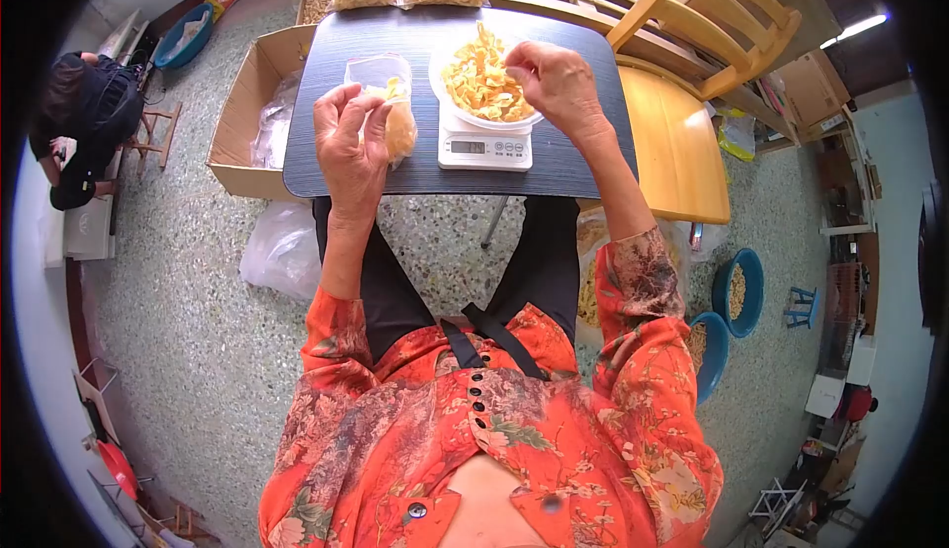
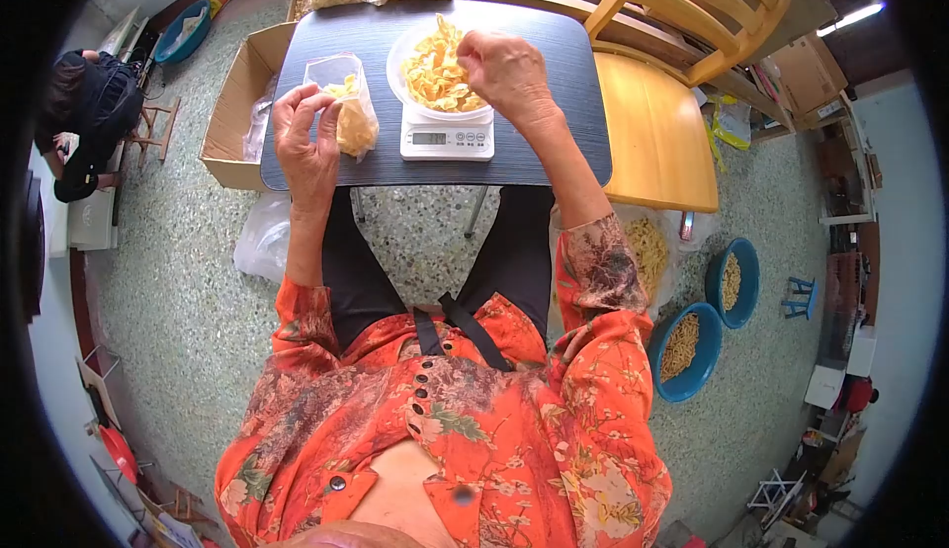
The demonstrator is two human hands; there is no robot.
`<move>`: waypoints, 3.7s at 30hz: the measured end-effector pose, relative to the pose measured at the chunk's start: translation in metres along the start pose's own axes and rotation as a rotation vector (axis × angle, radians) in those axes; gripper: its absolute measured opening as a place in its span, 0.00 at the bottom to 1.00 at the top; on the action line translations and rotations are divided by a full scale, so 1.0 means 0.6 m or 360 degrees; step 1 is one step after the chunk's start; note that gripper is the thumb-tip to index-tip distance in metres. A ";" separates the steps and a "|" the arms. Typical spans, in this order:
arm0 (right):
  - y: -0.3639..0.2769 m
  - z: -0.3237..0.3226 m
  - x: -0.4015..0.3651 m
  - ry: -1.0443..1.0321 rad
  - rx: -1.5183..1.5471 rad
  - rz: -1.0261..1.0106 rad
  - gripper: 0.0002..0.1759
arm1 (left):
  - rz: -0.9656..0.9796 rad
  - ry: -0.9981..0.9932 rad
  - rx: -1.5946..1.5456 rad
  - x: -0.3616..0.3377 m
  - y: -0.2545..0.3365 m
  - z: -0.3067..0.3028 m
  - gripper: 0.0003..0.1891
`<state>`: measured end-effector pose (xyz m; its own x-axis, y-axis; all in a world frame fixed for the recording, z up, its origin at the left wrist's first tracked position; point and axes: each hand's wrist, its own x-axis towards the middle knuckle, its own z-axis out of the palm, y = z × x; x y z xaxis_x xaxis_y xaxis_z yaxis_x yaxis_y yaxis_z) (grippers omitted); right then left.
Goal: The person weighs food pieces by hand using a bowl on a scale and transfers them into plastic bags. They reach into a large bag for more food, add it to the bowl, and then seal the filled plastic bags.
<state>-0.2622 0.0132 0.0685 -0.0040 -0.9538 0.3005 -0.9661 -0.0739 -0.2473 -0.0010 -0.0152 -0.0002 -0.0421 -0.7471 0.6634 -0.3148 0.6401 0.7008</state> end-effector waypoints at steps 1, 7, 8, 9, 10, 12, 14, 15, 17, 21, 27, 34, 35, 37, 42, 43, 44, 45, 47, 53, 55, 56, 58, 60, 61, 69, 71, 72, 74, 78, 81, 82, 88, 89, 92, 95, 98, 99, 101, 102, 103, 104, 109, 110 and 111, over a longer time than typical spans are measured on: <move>0.003 0.004 0.004 0.0131 0.0044 0.0052 0.13 | 0.0000 -0.0001 0.0003 0.000 0.000 0.000 0.07; -0.006 0.041 0.003 0.0197 -0.0252 -0.0121 0.17 | 0.0062 -0.0016 0.0012 0.000 0.001 0.005 0.08; -0.007 0.043 0.005 0.0104 -0.0281 -0.0056 0.15 | 0.0059 -0.0018 -0.0001 -0.001 0.002 0.006 0.08; -0.007 0.046 0.006 0.0011 -0.0308 0.0009 0.14 | 0.0055 -0.0022 -0.0012 -0.001 0.003 0.005 0.08; -0.007 0.048 0.007 0.0011 -0.0303 0.0006 0.14 | 0.0055 -0.0021 -0.0006 -0.002 0.004 0.004 0.08; -0.003 0.045 0.009 0.0022 -0.0236 0.0069 0.10 | 0.0067 -0.0029 0.0009 0.000 0.005 0.002 0.08; 0.003 0.034 0.008 0.0086 -0.0097 0.0125 0.09 | 0.0072 -0.0025 0.0012 0.001 0.003 0.001 0.08; 0.008 0.030 0.006 0.0150 0.0040 0.0186 0.08 | 0.0078 -0.0025 0.0011 0.002 0.002 0.000 0.08; 0.028 0.028 0.006 0.0281 0.0151 0.0144 0.08 | 0.0056 -0.0032 0.0005 0.001 0.002 0.001 0.08; 0.037 0.016 0.006 0.0335 0.0661 0.0357 0.11 | 0.0026 -0.0043 -0.0050 -0.001 0.004 0.009 0.07; 0.028 0.014 0.008 0.0584 0.0904 0.0363 0.11 | 0.0025 -0.0053 -0.0025 0.001 0.013 0.011 0.07; 0.000 0.019 0.021 0.1054 0.0578 -0.0083 0.09 | 0.0066 -0.0062 -0.0005 0.002 0.013 0.012 0.08; -0.004 0.017 0.022 0.1094 0.0510 -0.0143 0.09 | 0.0074 -0.0065 0.0000 0.003 0.012 0.011 0.08; -0.004 0.020 0.020 0.1168 0.0525 -0.0139 0.09 | 0.0085 -0.0066 0.0003 0.004 0.013 0.012 0.08; 0.012 0.041 0.020 0.1117 0.0625 0.0000 0.09 | 0.0022 -0.0057 -0.0096 0.002 0.013 0.013 0.07; 0.010 0.035 0.023 0.1125 0.0936 0.0175 0.09 | 0.0022 -0.0054 -0.0098 0.003 0.014 0.013 0.07; 0.008 0.029 0.026 0.1123 0.1247 0.0351 0.10 | 0.0023 -0.0060 -0.0081 0.003 0.014 0.012 0.07; 0.007 0.024 0.029 0.1124 0.1244 0.0347 0.10 | 0.0026 -0.0067 -0.0063 0.003 0.015 0.011 0.07; 0.006 0.011 0.036 0.1116 0.1501 0.0445 0.11 | 0.0033 -0.0077 -0.0089 0.002 0.014 0.011 0.07; -0.003 0.026 0.034 0.1100 0.1835 0.0676 0.11 | 0.0097 -0.0139 -0.0123 0.002 0.007 0.017 0.08; -0.032 0.020 0.032 0.1039 0.1842 0.0620 0.11 | 0.0094 -0.0160 -0.0128 0.002 0.007 0.020 0.09; -0.051 0.017 0.031 0.1011 0.1799 0.0557 0.11 | 0.0070 -0.0203 -0.0153 0.001 0.007 0.020 0.08; -0.092 0.017 0.027 0.0960 0.1696 0.0447 0.10 | 0.0050 -0.0240 -0.0187 0.001 0.010 0.021 0.07; -0.126 0.037 0.028 0.0949 0.1563 0.0197 0.10 | 0.0058 -0.0217 -0.0191 -0.001 0.010 0.023 0.07; -0.137 0.052 0.026 0.0858 0.1395 0.0184 0.08 | 0.0068 -0.0197 -0.0203 -0.001 0.010 0.023 0.07; -0.136 0.068 0.018 -0.0034 0.0514 -0.0635 0.10 | 0.0121 -0.0168 -0.0121 0.005 -0.011 -0.014 0.08; -0.143 0.059 0.015 -0.0264 0.0529 -0.0564 0.13 | 0.0074 -0.0207 -0.0122 0.015 -0.021 -0.028 0.08; -0.146 0.059 0.015 -0.0252 0.0556 -0.0571 0.15 | 0.0049 -0.0226 -0.0147 0.020 -0.021 -0.033 0.08; -0.152 0.057 0.019 -0.0330 0.0525 -0.0545 0.27 | 0.0091 -0.0211 -0.0116 0.025 -0.021 -0.040 0.08; -0.171 0.085 0.035 -0.0687 0.0284 -0.0640 0.35 | 0.0163 -0.0175 -0.0094 0.023 -0.009 -0.045 0.08; -0.177 0.105 0.044 -0.0779 0.0218 -0.0592 0.32 | 0.0136 -0.0131 -0.0231 0.012 -0.004 -0.041 0.08; -0.183 0.115 0.047 -0.0769 0.0225 -0.0557 0.29 | 0.0133 -0.0147 -0.0248 0.011 -0.006 -0.041 0.07; -0.159 0.117 0.049 -0.0515 0.0463 -0.0523 0.15 | 0.0002 -0.0142 -0.0535 0.020 -0.014 -0.053 0.08; -0.149 0.121 0.046 -0.0321 0.0681 -0.0574 0.13 | -0.0127 -0.0077 -0.0812 0.025 -0.017 -0.059 0.10; -0.141 0.098 0.052 -0.0245 0.0844 -0.0613 0.12 | -0.0307 -0.0156 -0.0608 0.046 -0.049 -0.092 0.18; -0.144 0.071 0.052 -0.0204 0.0849 -0.0591 0.15 | -0.0618 -0.0395 -0.0676 0.049 -0.100 -0.099 0.27; -0.155 0.049 0.041 -0.0515 0.1266 -0.0286 0.17 | -0.0800 -0.0676 -0.1402 0.044 -0.105 -0.092 0.34; -0.157 0.049 0.038 -0.0529 0.1268 -0.0293 0.17 | -0.0808 -0.0661 -0.1399 0.045 -0.096 -0.089 0.34; -0.161 0.050 0.034 -0.0514 0.1059 -0.0438 0.19 | -0.0677 -0.0736 -0.1564 0.047 -0.077 -0.081 0.36; -0.169 0.053 0.033 -0.0422 0.1033 -0.0482 0.20 | -0.0741 -0.0682 -0.1545 0.043 -0.071 -0.074 0.30; -0.172 0.051 0.032 -0.0425 0.1028 -0.0487 0.20 | -0.0738 -0.0675 -0.1548 0.040 -0.078 -0.070 0.30; -0.175 0.048 0.032 -0.0390 0.0897 -0.0507 0.20 | -0.0783 -0.0573 -0.1572 0.037 -0.087 -0.063 0.25; -0.184 0.055 0.015 -0.0247 0.0808 -0.0511 0.17 | -0.0521 -0.0329 -0.1078 0.054 -0.060 -0.061 0.09; -0.182 0.062 0.013 -0.0266 0.0809 -0.0524 0.17 | -0.0531 -0.0308 -0.1074 0.059 -0.059 -0.063 0.09; -0.181 0.068 0.013 -0.0235 0.0773 -0.0546 0.16 | -0.0553 -0.0433 -0.0864 0.065 -0.059 -0.066 0.08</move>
<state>-0.1466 0.0017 0.0603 0.3558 -0.8798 0.3151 -0.6777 -0.4751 -0.5612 0.0459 -0.0601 0.0111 -0.2831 -0.8977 0.3376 0.1621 0.3022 0.9394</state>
